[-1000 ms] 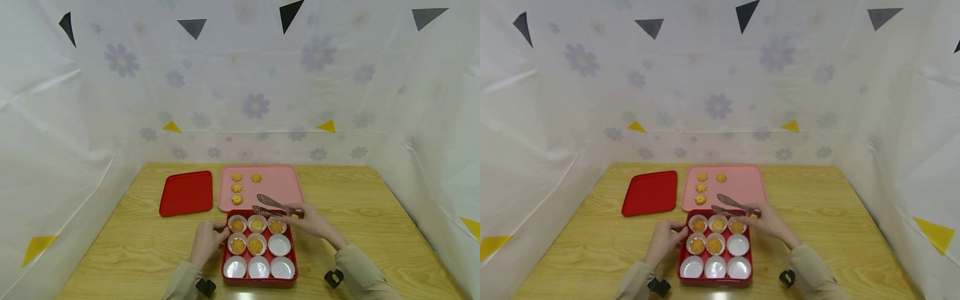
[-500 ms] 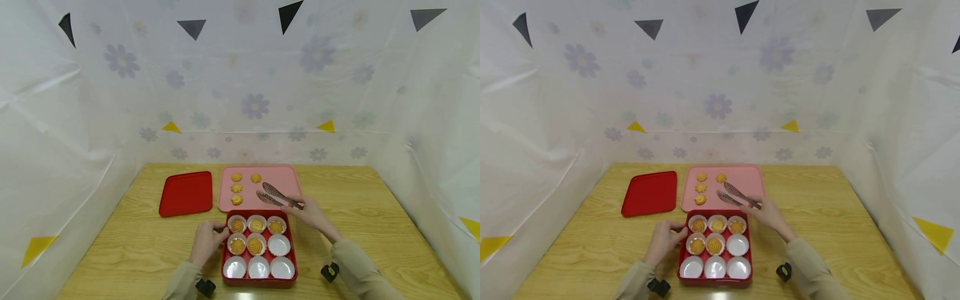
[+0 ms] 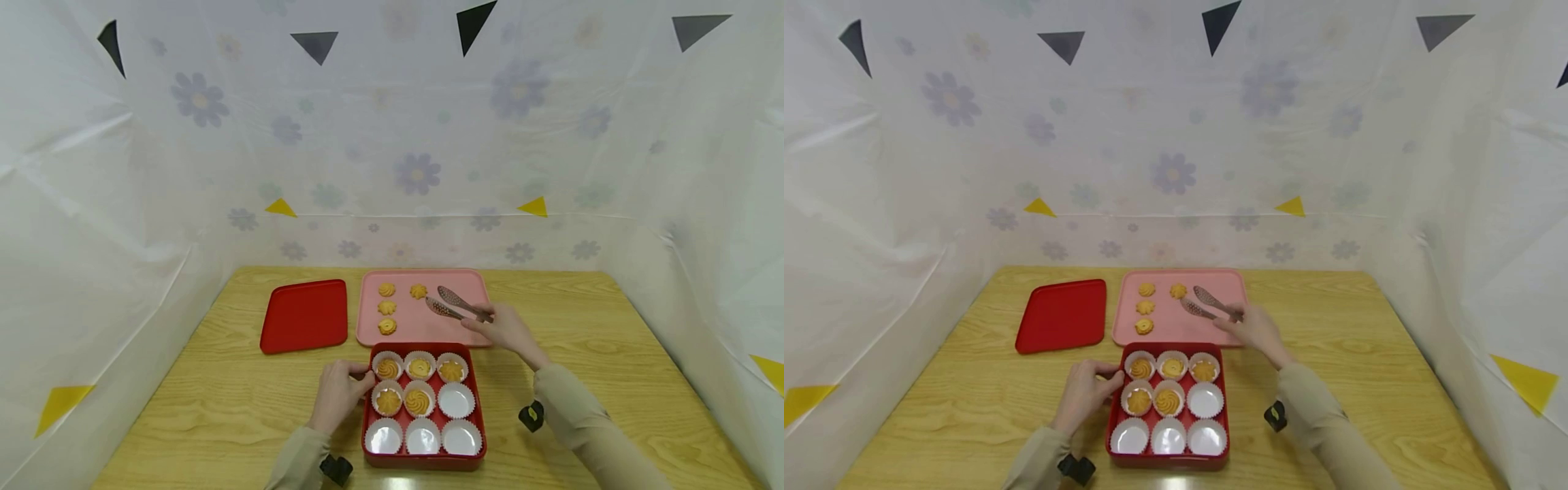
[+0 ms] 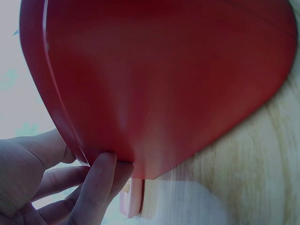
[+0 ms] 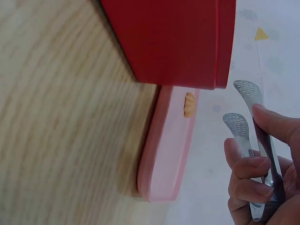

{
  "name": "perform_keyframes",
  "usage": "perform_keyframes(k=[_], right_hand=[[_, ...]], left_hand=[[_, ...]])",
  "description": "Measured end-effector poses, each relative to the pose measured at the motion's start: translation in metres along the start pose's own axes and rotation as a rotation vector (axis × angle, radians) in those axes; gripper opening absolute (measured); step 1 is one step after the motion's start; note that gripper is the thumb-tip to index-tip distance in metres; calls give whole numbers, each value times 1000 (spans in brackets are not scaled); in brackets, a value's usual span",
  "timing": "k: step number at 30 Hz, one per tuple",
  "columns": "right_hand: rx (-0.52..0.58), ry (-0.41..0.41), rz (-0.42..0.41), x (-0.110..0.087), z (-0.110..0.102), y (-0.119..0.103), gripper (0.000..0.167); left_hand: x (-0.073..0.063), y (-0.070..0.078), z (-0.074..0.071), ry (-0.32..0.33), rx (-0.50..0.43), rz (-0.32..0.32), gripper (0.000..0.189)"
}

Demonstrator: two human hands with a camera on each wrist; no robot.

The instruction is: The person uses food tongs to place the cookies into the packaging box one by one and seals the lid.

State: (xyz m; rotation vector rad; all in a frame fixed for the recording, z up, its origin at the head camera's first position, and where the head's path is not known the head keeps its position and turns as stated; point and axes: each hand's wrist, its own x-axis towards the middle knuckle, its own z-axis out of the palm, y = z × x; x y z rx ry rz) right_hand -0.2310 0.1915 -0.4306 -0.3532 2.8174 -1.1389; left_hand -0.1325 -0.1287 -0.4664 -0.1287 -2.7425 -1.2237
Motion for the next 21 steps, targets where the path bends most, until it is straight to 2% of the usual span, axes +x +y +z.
perform_keyframes(k=[11, 17, 21], right_hand=[[-151, -47, 23, 24, -2, -6, 37], [-170, -79, 30, 38, -1, -7, 26], [-186, -94, 23, 49, 1, -6, 28]], left_hand=[[-1, 1, 0, -1, -2, -14, 22], [0, 0, 0, 5, 14, -8, 21], [1, 0, 0, 7, 6, -11, 18]])
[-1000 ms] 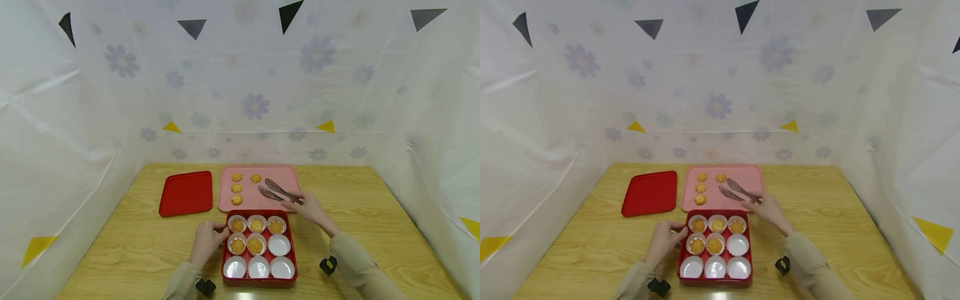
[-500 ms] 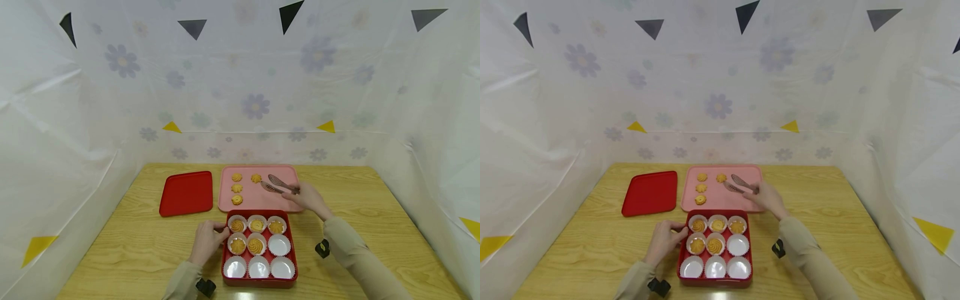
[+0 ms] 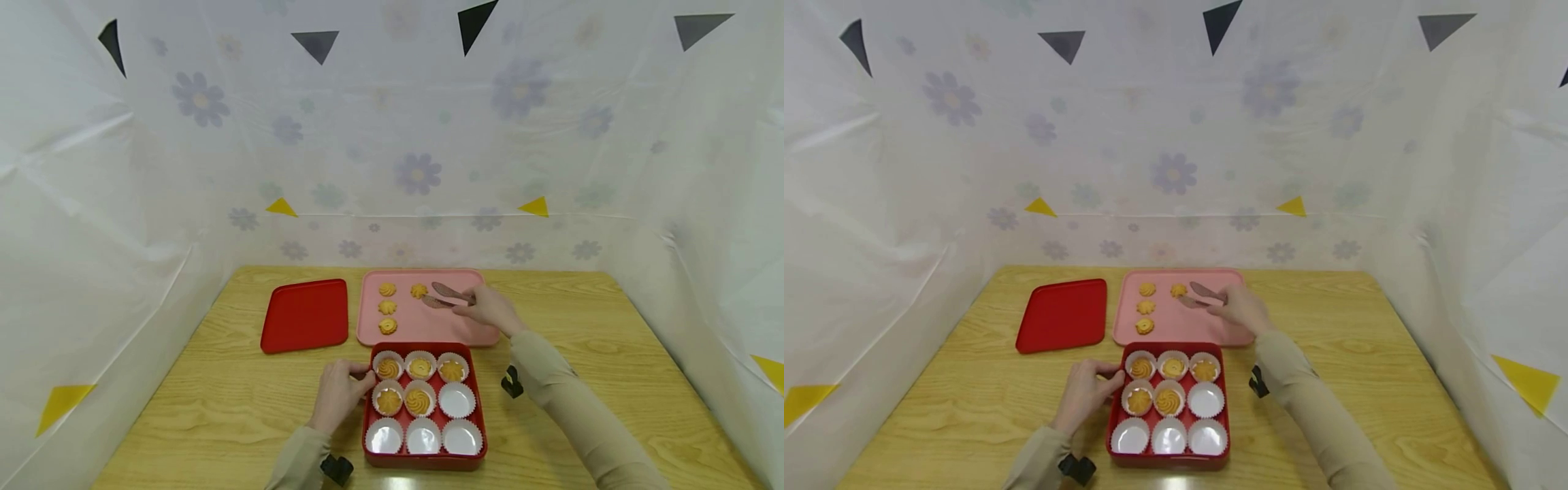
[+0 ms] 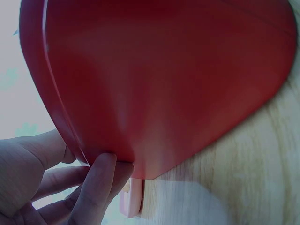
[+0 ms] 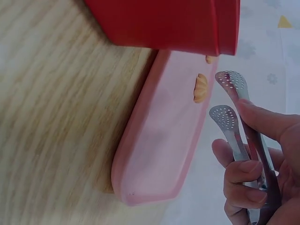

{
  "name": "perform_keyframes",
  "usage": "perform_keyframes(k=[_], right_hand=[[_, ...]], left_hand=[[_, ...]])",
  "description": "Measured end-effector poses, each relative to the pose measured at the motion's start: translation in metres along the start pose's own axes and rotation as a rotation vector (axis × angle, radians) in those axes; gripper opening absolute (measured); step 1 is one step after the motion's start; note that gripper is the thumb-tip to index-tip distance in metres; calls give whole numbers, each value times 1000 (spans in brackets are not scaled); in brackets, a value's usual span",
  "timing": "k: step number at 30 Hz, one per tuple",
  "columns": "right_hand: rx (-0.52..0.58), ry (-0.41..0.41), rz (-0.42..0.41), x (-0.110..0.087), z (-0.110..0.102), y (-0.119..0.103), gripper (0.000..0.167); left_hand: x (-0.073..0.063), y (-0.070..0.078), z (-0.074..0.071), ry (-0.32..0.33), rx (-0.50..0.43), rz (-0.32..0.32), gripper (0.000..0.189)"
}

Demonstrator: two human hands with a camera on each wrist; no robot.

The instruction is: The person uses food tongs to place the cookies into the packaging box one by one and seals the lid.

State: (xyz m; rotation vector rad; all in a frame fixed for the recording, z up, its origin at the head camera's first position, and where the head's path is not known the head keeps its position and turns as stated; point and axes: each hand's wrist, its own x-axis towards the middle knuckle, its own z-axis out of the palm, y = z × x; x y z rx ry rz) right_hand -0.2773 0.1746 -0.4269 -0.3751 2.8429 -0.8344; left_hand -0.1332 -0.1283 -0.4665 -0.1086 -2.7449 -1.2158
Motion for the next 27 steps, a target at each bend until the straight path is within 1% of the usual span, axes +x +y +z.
perform_keyframes(k=[5, 7, 12, 17, 23, 25, 27], right_hand=[[-25, -15, -2, 13, 2, -2, 29], [-37, -18, -6, 18, 3, -3, 33], [-85, -16, -12, 31, 6, -5, 43], [-149, -18, -9, 41, 7, -7, 39], [-211, -10, -21, 51, 8, -9, 27], [-241, -9, -23, 54, 9, -10, 28], [-265, -9, -20, 55, 9, -10, 33]], left_hand=[[0, -1, 0, 1, -7, 14, 18], [0, -1, 0, 1, -8, 22, 17], [1, -1, 1, -2, -9, 17, 18], [1, -1, 2, -7, -14, 1, 20], [1, -2, 2, -1, -6, 13, 19], [2, -2, 2, 3, -5, 16, 19], [2, -2, 2, 3, -7, 20, 19]])
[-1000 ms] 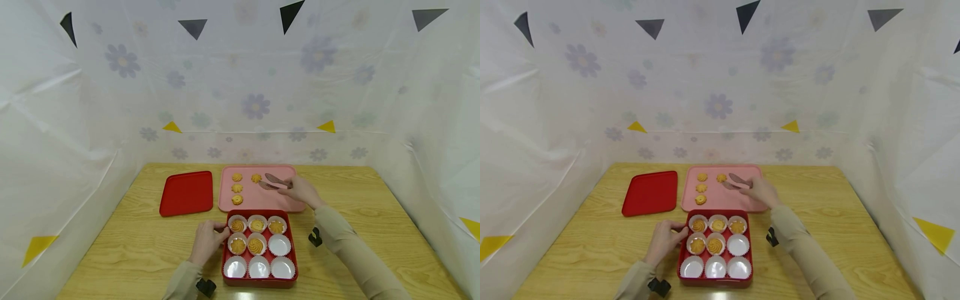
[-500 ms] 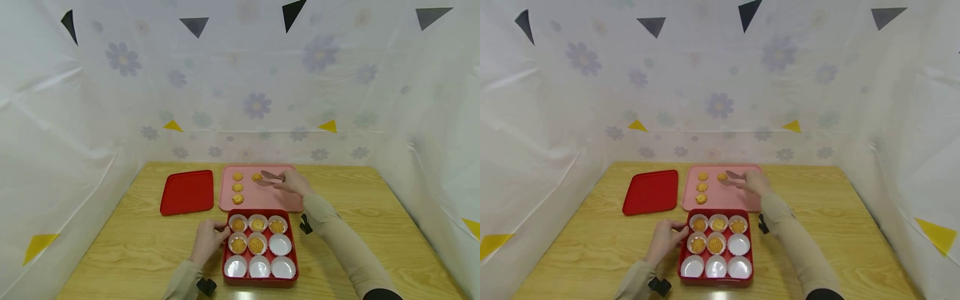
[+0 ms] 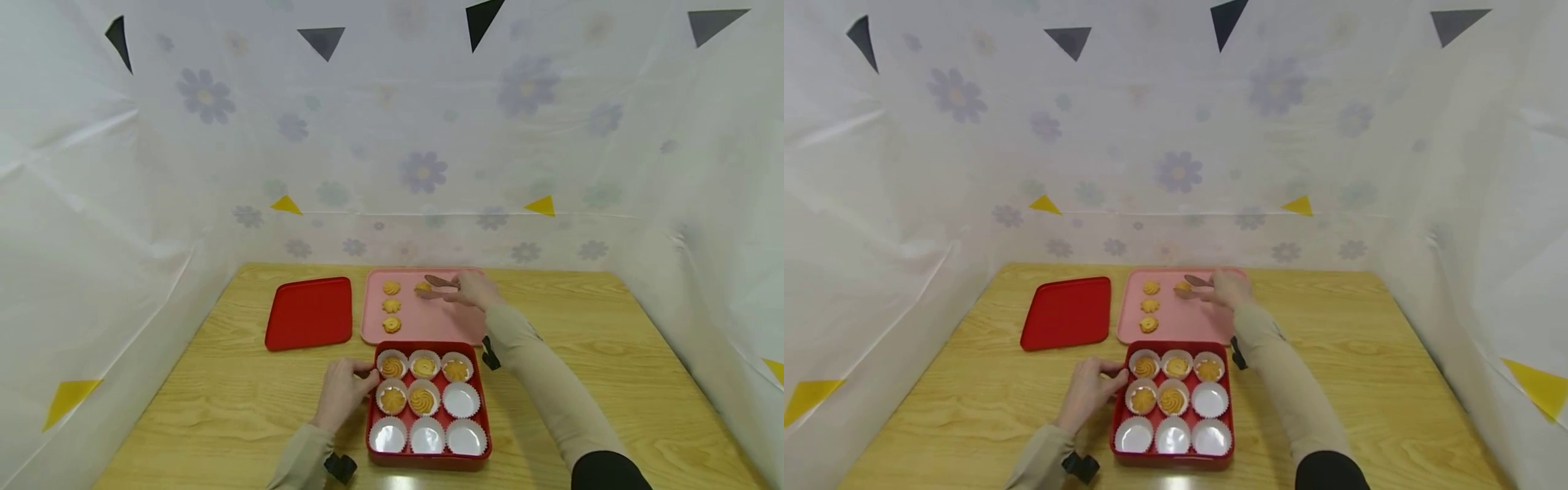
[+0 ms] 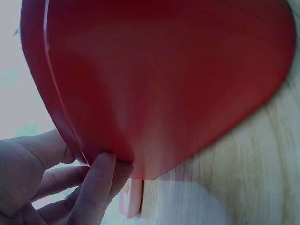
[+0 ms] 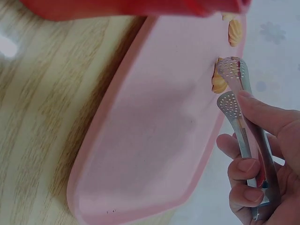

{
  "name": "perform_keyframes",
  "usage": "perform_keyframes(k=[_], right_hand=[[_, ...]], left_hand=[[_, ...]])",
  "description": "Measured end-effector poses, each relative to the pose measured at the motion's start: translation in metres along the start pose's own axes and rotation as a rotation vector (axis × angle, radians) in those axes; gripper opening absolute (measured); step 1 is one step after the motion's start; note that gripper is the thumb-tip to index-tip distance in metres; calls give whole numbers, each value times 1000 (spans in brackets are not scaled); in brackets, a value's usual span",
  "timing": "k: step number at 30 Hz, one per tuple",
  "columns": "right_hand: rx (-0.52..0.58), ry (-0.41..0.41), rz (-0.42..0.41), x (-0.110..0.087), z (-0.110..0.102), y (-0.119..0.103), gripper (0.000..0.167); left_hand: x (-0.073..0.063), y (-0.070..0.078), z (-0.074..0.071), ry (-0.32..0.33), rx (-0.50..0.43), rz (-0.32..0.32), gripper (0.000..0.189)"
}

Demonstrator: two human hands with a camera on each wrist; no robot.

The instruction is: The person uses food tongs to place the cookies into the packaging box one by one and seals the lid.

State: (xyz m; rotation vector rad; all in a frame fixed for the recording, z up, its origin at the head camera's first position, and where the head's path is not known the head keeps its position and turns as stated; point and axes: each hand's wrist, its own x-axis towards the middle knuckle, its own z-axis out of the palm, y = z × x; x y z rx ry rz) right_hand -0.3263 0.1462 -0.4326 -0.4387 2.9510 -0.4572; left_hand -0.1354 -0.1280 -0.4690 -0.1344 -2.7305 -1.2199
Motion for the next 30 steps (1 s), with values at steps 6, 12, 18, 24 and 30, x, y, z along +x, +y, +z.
perform_keyframes(k=[6, 12, 18, 24, 30], right_hand=[[0, -34, 38, -2, -5, -1, 37], [15, -53, 37, -3, -10, -2, 36], [-1, -34, 100, -2, -3, -8, 34], [24, -50, 119, -3, -1, -20, 31], [46, -75, 140, -4, -3, -28, 31]], left_hand=[[0, 1, 2, -10, -22, 3, 18], [0, 1, 0, -6, -28, 13, 19], [0, 0, 1, -7, -23, 8, 19], [0, 1, 0, -11, -16, 5, 17], [0, 2, 0, -12, -15, 1, 18]])
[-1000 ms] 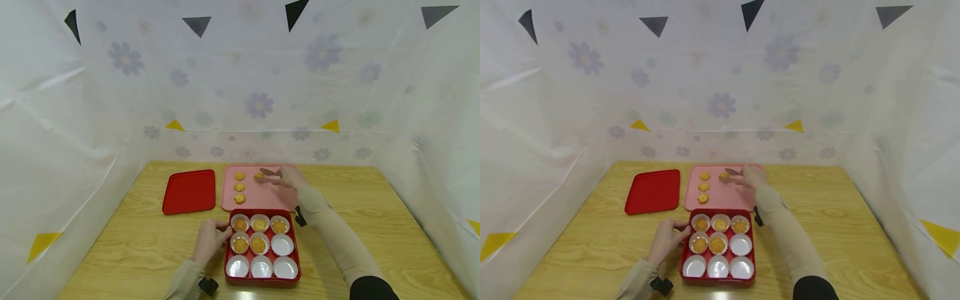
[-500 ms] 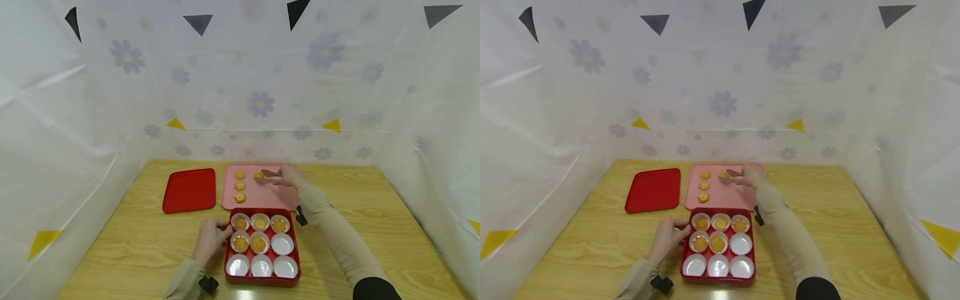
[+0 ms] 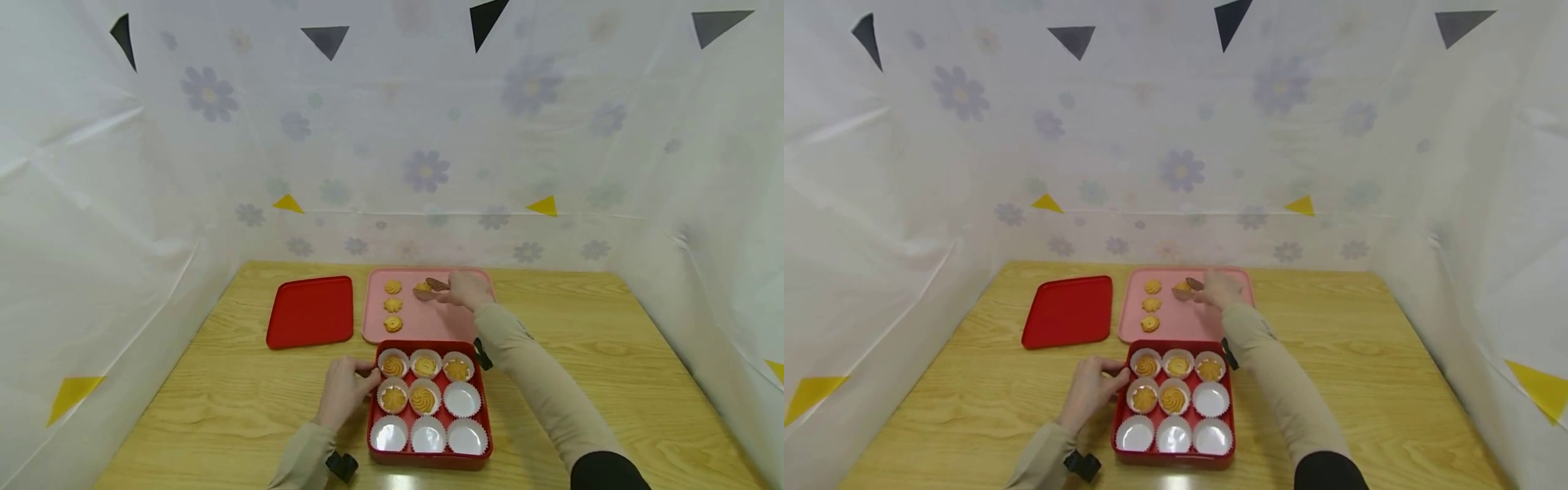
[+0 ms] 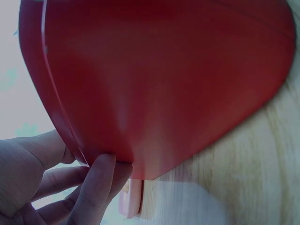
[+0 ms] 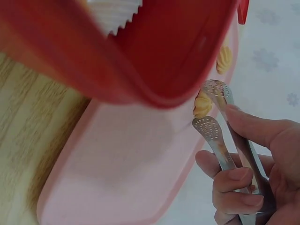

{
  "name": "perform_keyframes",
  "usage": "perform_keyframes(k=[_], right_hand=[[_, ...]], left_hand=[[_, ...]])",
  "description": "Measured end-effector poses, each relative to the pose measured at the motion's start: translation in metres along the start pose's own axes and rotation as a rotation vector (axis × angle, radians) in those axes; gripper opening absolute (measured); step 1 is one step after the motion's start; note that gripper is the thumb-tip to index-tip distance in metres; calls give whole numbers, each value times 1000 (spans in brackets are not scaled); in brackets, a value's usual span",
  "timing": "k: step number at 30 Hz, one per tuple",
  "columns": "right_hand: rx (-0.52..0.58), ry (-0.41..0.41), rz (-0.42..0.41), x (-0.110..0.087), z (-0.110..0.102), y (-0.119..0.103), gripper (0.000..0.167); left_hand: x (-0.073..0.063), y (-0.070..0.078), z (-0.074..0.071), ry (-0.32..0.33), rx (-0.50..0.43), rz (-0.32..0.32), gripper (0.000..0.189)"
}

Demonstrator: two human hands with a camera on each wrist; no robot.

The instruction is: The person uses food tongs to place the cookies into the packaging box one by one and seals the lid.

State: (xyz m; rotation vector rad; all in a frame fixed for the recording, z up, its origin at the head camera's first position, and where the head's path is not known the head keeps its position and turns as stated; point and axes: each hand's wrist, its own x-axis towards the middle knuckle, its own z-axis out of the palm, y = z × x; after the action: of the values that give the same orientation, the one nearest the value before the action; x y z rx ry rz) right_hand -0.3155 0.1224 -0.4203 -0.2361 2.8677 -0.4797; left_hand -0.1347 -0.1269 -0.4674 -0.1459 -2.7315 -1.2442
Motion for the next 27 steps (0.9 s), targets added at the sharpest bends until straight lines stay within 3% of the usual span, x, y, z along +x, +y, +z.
perform_keyframes(k=[10, 14, 21, 27], right_hand=[[13, -8, -23, 1, -3, -9, 29], [28, -10, -8, 2, -3, -12, 40], [11, -26, 14, 3, -6, -16, 33], [-15, -32, 39, 3, -6, -17, 39]], left_hand=[[-1, -1, 0, 1, 8, -3, 20], [0, 0, 0, -4, 16, -29, 20], [0, 0, 0, 5, 7, -16, 20], [0, 0, 1, -4, 0, -23, 21]])
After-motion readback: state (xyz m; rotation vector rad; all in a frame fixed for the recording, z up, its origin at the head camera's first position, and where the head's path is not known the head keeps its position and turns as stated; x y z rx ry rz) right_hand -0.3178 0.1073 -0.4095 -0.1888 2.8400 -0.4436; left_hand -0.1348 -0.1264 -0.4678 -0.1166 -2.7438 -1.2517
